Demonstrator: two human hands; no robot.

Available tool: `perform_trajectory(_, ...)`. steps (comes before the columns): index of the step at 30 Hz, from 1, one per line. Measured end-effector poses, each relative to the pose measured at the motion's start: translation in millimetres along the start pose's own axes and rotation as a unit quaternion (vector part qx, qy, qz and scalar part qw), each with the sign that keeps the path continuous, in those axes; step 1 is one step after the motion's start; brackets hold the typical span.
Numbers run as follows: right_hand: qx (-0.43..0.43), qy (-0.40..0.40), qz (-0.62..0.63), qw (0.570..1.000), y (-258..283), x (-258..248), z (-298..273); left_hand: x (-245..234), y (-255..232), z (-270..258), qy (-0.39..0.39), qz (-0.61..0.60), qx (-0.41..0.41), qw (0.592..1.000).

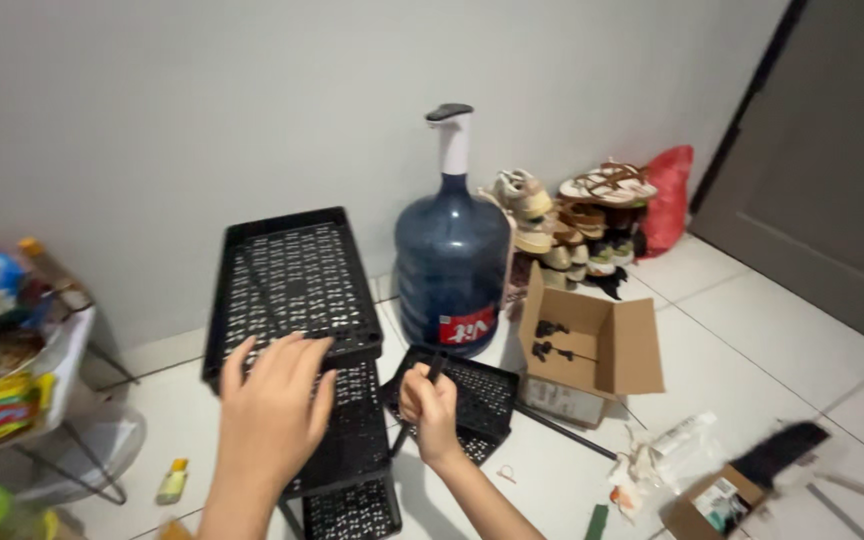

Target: The person assembles a three-tier black metal shelf by inserting perforated trays into the frame and securing them with small black fasteners. The person repeatedly adjusts tray positions and tightens fasteners to stabilize the structure.

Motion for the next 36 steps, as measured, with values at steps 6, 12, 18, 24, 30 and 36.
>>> perform_trajectory(6, -0.005, 0.012, -0.043, 0.999, -8, 11, -5, 7, 4, -4, 0.010, -0.011, 0.008, 1.000)
perform_trajectory(12, 0.017, 0.017, -0.065, 0.998, -17, 15, -4, 11, 7, -6, -0.011, 0.006, 0.013, 1.000)
perform_trajectory(18, 0.020, 0.041, -0.060, 0.997, -22, 19, -4, 12, 8, -4, -0.011, 0.014, 0.016, 1.000)
perform_trajectory(24, 0.056, 0.018, -0.142, 0.988, -31, 24, -6, 13, 11, -3, -0.001, 0.012, 0.007, 1.000)
perform_trajectory(30, 0.057, 0.073, -0.183, 0.979, -44, 47, 0, 10, 11, -3, -0.015, 0.010, 0.016, 1.000)
perform_trajectory(36, 0.080, 0.073, -0.169, 0.980, -44, 45, 9, 9, 13, -4, -0.013, -0.012, 0.012, 1.000)
Point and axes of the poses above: each hand's wrist, its own z-axis towards the middle knuckle, its own x-axis out of the palm, y = z × x, the point moved 10 cm from there along z, towards the middle knuckle, and after that the axes turned 14 degrees about -z, right-handed, at the moved point
